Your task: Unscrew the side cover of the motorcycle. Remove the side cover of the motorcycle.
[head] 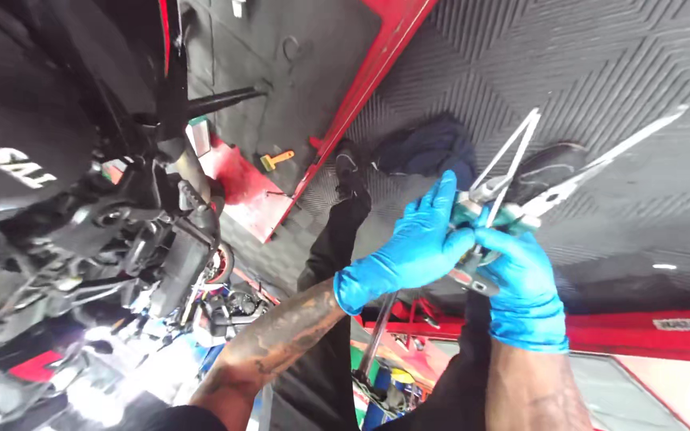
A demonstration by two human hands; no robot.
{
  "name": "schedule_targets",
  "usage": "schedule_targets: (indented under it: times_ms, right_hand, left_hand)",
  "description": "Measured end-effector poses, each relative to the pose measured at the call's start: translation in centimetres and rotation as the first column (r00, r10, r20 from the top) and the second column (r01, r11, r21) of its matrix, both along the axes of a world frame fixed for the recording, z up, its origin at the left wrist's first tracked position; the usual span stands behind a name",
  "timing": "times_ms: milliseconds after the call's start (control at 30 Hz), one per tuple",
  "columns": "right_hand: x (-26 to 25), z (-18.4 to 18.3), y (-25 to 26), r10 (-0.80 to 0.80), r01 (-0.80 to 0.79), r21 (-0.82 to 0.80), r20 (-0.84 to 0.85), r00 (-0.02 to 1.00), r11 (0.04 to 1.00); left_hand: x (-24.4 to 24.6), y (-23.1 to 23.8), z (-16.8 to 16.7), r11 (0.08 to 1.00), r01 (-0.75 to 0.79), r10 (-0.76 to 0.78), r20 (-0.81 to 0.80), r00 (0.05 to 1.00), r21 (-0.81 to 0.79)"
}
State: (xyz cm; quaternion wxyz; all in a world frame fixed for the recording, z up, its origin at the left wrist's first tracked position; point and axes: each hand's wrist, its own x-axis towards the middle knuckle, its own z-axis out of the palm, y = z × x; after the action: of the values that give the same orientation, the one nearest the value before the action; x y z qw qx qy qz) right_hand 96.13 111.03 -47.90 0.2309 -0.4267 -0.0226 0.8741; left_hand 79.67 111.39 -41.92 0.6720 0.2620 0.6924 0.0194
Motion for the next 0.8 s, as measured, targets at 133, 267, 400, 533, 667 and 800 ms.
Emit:
schedule_targets:
  times_ms: [133,267,400,533,667,800]
  right_hand:
    - [-1.9,0.5,-1.1,0.033,-0.032,-0.027,0.049,0.998,0.999]
    - [-3.1,1.7,-1.3,0.319,-0.346,-0.005,0.402,0.858,0.938]
    - [-4.2,2.4,-1.4,0.364,-0.391,-0.05,0.486,0.795,0.919]
    - [-3.8,2.4,-1.6,0.285,-0.315,0.016,0.384,0.878,0.949]
    - [-1.4,3.4,-0.6,0.259,-0.297,0.106,0.271,0.927,0.949]
    - [0.8,4.2,-1.0,0.293,-0.342,0.102,0.327,0.898,0.934]
  left_hand:
    - [-0.3,-2.6,0.2,0.986,-0.167,0.167,-0.017,0.986,-0.002]
    - [0.2,-4.6,0.4,0.969,-0.246,0.246,-0.045,0.968,0.009]
    - [-0.3,-5.1,1.0,0.97,-0.24,0.239,0.027,0.971,0.038]
    - [-5.0,-5.6,1.2,0.979,-0.168,0.152,0.135,0.979,0.115]
    - [-17.8,-11.7,-4.5,0.983,-0.104,0.171,-0.551,0.817,0.15]
    - [-27.7,-17.1,-9.5,0.95,0.216,-0.311,-0.761,0.57,-0.226]
